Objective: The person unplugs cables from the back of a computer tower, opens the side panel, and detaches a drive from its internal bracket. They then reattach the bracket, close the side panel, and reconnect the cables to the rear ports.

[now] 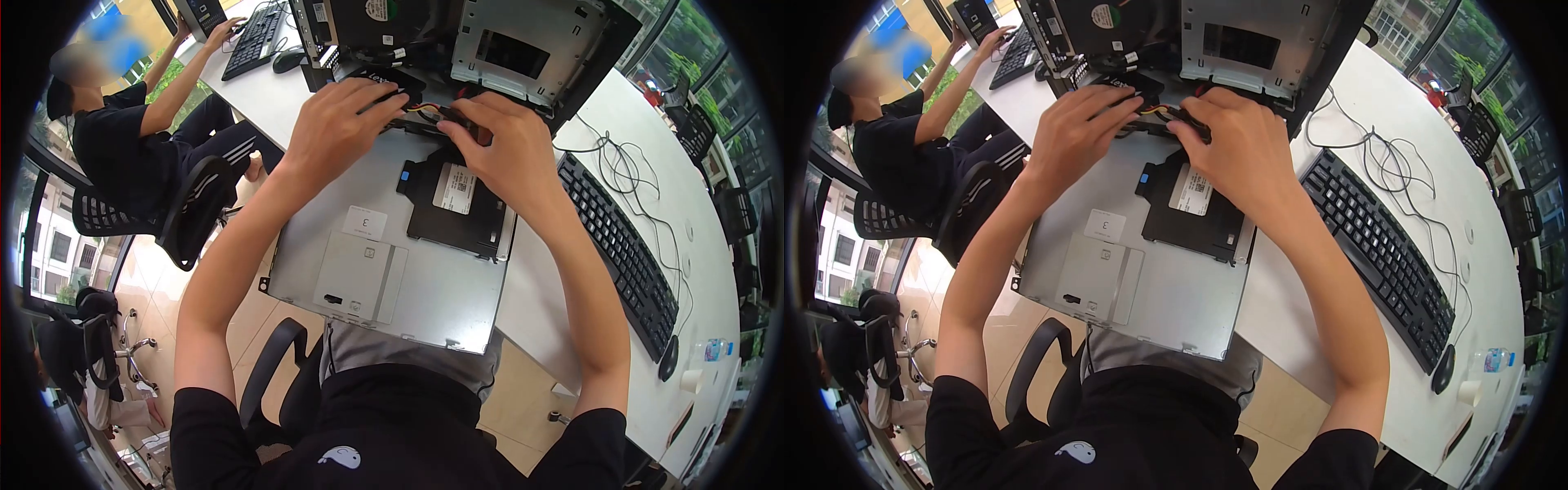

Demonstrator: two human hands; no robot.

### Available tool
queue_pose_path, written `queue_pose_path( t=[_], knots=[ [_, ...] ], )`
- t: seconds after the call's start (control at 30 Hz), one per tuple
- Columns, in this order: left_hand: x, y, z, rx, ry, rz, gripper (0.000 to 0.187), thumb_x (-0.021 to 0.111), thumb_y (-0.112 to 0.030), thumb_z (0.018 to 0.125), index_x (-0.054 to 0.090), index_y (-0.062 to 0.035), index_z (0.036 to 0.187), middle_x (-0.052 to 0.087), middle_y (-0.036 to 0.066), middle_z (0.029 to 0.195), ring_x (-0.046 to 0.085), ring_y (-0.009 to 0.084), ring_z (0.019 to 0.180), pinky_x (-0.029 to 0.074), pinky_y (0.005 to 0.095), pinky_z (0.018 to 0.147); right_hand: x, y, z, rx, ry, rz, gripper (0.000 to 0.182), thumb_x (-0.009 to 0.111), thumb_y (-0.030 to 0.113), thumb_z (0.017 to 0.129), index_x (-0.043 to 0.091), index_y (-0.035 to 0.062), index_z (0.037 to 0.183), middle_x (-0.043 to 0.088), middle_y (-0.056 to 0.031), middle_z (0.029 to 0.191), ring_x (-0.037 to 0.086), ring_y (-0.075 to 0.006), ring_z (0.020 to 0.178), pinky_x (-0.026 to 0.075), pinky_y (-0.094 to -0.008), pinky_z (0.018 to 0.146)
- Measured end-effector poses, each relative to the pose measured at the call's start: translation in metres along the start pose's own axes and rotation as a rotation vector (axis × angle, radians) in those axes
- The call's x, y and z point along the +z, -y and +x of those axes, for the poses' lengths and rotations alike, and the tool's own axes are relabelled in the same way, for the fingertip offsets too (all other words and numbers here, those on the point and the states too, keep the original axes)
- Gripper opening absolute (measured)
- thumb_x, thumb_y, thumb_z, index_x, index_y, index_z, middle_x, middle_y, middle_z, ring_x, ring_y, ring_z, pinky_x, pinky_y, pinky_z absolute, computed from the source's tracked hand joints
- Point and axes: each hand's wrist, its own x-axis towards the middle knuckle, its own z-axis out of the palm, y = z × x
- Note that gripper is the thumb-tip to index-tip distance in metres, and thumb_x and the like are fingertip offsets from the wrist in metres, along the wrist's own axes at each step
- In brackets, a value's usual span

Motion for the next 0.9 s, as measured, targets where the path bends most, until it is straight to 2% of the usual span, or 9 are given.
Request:
queue_pose_path(
  t=[0.13,0.17,0.27,0.3,0.4,0.43,0.67,0.7,0.9],
  knots=[
    [-0.002,0.003,-0.004,-0.011,0.009,0.015,0.026,0.081,-0.012,0.09,0.08,-0.0084,0.116,0.078,0.004,0.117,0.074,0.0257,0.105,0.061,0.0392,0.089,-0.026,0.007,0.008,0.027,0.05,-0.051,0.033,0.086,0.031,0.086,0.081,0.0037,0.105,0.075,-0.0099,0.092,0.073,-0.034,0.076,0.058,-0.0421,0.07],
    [-0.002,0.003,-0.004,-0.024,0.011,0.006,0.026,0.08,-0.012,0.09,0.08,-0.0082,0.116,0.078,0.004,0.117,0.073,0.0259,0.106,0.061,0.0393,0.089,-0.039,0.011,0.011,0.016,0.136,-0.073,0.036,0.087,0.033,0.085,0.081,0.0035,0.105,0.074,-0.0118,0.09,0.073,-0.0355,0.077,0.058,-0.0435,0.073],
    [-0.003,0.003,-0.006,-0.057,0.023,-0.009,0.026,0.08,-0.012,0.091,0.079,-0.0076,0.117,0.078,0.004,0.118,0.073,0.0263,0.107,0.06,0.0396,0.091,-0.071,0.025,0.008,0.02,0.406,-0.165,0.05,0.091,0.037,0.082,0.08,-0.0007,0.113,0.078,-0.0143,0.101,0.071,-0.0277,0.076,0.057,-0.0388,0.072],
    [-0.004,0.002,-0.005,-0.064,0.027,-0.007,0.026,0.08,-0.012,0.091,0.079,-0.0076,0.117,0.078,0.004,0.119,0.073,0.0263,0.107,0.06,0.0396,0.091,-0.076,0.025,0.007,0.141,0.573,-0.209,0.073,0.094,0.047,0.073,0.076,-0.0023,0.124,0.077,-0.0187,0.117,0.074,-0.0342,0.1,0.059,-0.0427,0.088],
    [-0.006,-0.001,-0.004,-0.07,0.043,0.008,0.027,0.08,-0.013,0.091,0.079,-0.0078,0.117,0.077,0.004,0.121,0.071,0.0263,0.108,0.058,0.0397,0.092,-0.088,0.034,-0.007,0.127,0.799,-0.282,0.099,0.095,0.053,0.066,0.065,-0.0045,0.14,0.069,-0.0216,0.137,0.067,-0.0369,0.125,0.056,-0.0439,0.104],
    [-0.006,-0.003,-0.003,-0.068,0.047,0.014,0.027,0.08,-0.013,0.091,0.079,-0.0079,0.118,0.077,0.004,0.121,0.071,0.0263,0.109,0.058,0.0398,0.092,-0.085,0.034,-0.004,0.137,0.939,-0.304,0.119,0.097,0.056,0.06,0.053,-0.0099,0.148,0.058,-0.0241,0.151,0.058,-0.0379,0.138,0.052,-0.0441,0.112],
    [-0.012,-0.008,0.001,-0.07,0.066,0.017,0.032,0.082,-0.016,0.09,0.078,-0.0077,0.121,0.076,0.004,0.124,0.069,0.0268,0.111,0.055,0.0404,0.093,-0.054,0.042,-0.011,0.102,1.011,-0.407,0.122,0.099,0.054,0.056,0.051,-0.0196,0.14,0.057,-0.0345,0.142,0.06,-0.0432,0.131,0.056,-0.0446,0.107],
    [-0.012,-0.008,0.002,-0.072,0.068,0.02,0.033,0.082,-0.016,0.09,0.077,-0.0076,0.121,0.076,0.004,0.125,0.069,0.027,0.112,0.055,0.0406,0.093,-0.044,0.03,-0.024,0.018,0.876,-0.404,0.112,0.102,0.052,0.055,0.057,-0.0194,0.129,0.063,-0.0278,0.128,0.066,-0.0429,0.119,0.062,-0.0495,0.092],
    [-0.019,-0.014,0.005,-0.094,0.065,-0.001,0.041,0.084,-0.031,0.09,0.077,-0.0088,0.124,0.074,0.007,0.127,0.066,0.0272,0.114,0.052,0.0407,0.095,-0.05,0.035,-0.018,0.006,0.942,-0.465,0.099,0.097,0.047,0.059,0.061,-0.0184,0.125,0.066,-0.024,0.115,0.067,-0.0383,0.112,0.063,-0.0446,0.085]
  ],
)
